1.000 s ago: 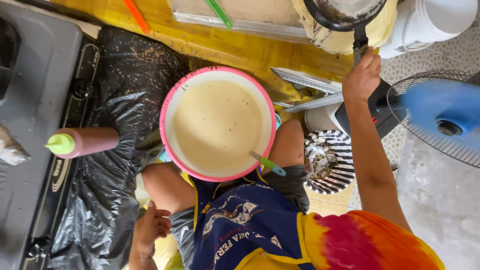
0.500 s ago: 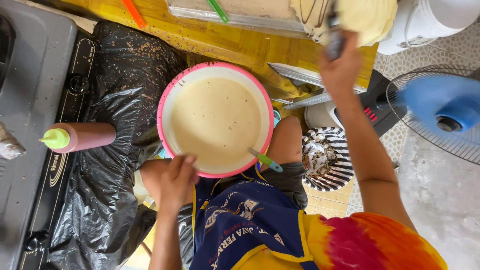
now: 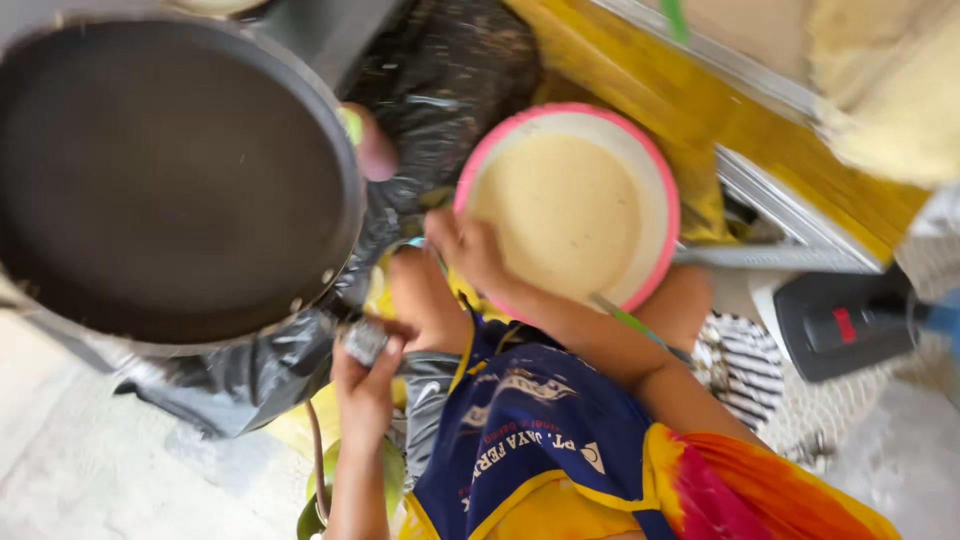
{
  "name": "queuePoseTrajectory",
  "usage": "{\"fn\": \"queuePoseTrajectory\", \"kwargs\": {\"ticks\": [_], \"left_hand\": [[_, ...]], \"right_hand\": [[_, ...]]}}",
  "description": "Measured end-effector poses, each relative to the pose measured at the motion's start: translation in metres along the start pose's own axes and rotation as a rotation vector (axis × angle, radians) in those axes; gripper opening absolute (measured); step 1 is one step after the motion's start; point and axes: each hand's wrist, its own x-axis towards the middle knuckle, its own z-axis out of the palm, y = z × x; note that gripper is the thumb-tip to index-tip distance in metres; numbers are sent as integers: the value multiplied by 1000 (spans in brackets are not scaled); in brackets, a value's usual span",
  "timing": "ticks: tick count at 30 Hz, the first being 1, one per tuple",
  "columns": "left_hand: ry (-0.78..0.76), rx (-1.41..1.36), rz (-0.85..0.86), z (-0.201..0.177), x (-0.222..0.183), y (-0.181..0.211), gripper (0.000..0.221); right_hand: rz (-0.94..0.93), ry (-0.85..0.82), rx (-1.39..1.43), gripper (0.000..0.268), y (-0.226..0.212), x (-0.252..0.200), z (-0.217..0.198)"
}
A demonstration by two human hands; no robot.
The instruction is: Prepare and cook thin crepes on multiple pans at a street food stall.
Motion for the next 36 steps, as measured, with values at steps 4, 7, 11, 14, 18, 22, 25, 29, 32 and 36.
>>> {"fn": "queuePoseTrajectory", "kwargs": {"ticks": [4,7,11,14,18,22,25,29,32,36], "left_hand": [[432,256,16,-60,-41,39,19],[546,243,-34,-85,-49,25,27],[523,324,-275,-77,-51,18,18],[289,518,-319,-57,-40,11,28],[-103,488,-407,-13,-15,-25,33],[-489,501,-469,47,-1,-42,38],[-661,546,-452,84,2,-59,34],[-708,552,-465,112,4,-79,41],[-716,485,-478,117,3,-89,40],[-719,500,-513,118,1,-75,40]], "right_hand": [[-256,45,-265,129,7,101,29],[-89,-16,-97,140,10,141,64],[-14,146,-18,105,35,164,50],[104,432,61,89,-18,147,-34],[274,-200,-754,79,-188,79,-136],[667,-928,-1506,90,-219,6,-162],[578,-856,-1691,87,-178,-7,-202],[491,-571,-1777,87,-168,-26,-231],[713,-824,-1498,93,-192,-61,-225],[721,-666,-1604,88,-181,-55,-255]]}}
